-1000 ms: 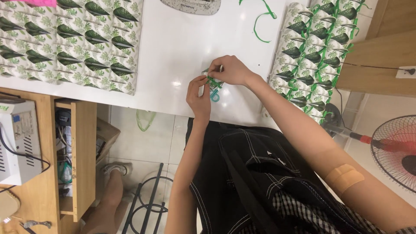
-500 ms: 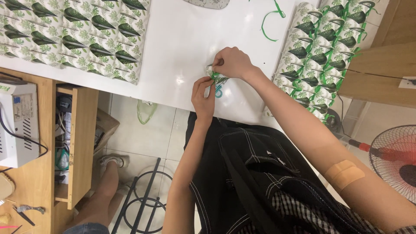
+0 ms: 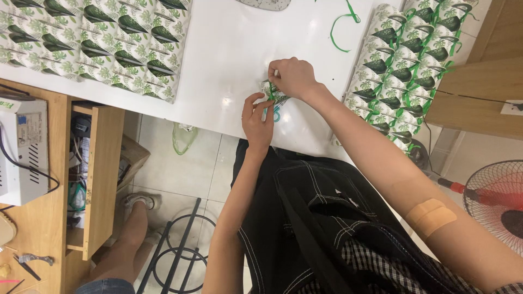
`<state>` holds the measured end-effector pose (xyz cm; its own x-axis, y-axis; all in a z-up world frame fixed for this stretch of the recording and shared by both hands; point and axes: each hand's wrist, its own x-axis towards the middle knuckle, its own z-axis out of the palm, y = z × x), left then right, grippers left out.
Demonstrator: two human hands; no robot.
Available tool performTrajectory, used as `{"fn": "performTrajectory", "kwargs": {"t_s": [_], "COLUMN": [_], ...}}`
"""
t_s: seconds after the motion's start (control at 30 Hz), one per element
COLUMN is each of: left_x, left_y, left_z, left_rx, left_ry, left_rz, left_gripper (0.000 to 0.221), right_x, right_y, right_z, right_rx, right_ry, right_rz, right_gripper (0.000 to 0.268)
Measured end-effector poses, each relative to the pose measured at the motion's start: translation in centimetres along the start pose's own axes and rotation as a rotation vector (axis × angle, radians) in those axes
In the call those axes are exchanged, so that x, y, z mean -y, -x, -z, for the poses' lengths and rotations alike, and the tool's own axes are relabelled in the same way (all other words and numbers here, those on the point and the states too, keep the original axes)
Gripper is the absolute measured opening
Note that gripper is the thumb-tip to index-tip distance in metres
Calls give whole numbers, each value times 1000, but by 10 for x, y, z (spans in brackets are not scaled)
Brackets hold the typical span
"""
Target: Wrapping small boxes with green ribbon and tying bows.
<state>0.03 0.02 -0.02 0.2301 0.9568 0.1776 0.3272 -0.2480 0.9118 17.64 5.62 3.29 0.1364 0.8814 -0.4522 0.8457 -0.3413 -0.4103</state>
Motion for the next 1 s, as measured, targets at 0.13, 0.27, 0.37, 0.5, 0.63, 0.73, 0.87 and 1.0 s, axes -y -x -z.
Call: {"fn": "performTrajectory", "kwargs": {"t_s": [0.13, 0.27, 0.37, 0.5, 0.63, 0.73, 0.87, 1.0], "left_x": [2, 3, 5, -7, -3, 15, 16, -11], "left_y": [1, 2, 3, -5, -17, -33, -57, -68], "left_z": [-2, -3, -5, 6, 19, 23, 21, 25], "left_rx": [-22, -22, -15, 76, 110, 198, 421, 573], "left_ry": [-22, -57, -48, -154, -21, 117, 170, 61], "left_rz": [-71, -89, -59, -79, -81, 52, 4, -5], "left_gripper": [13, 15, 11, 19, 58, 56, 67, 72], "right_x": [-3, -1, -2, -3, -9, -24, -39, -22], "right_y": [-1, 3, 4, 9, 28, 47, 75, 87], "right_z": [-9, -12, -10, 6, 25, 14, -23, -34], "right_rx": [-115, -182, -208, -175, -314, -355, -140, -170], "right_ry": [87, 93, 56, 28, -113, -386, -668, -705], "right_rz": [106, 138, 135, 142, 294, 81, -225, -120], "right_gripper": [6, 4, 4, 5, 12, 27, 61, 83]}}
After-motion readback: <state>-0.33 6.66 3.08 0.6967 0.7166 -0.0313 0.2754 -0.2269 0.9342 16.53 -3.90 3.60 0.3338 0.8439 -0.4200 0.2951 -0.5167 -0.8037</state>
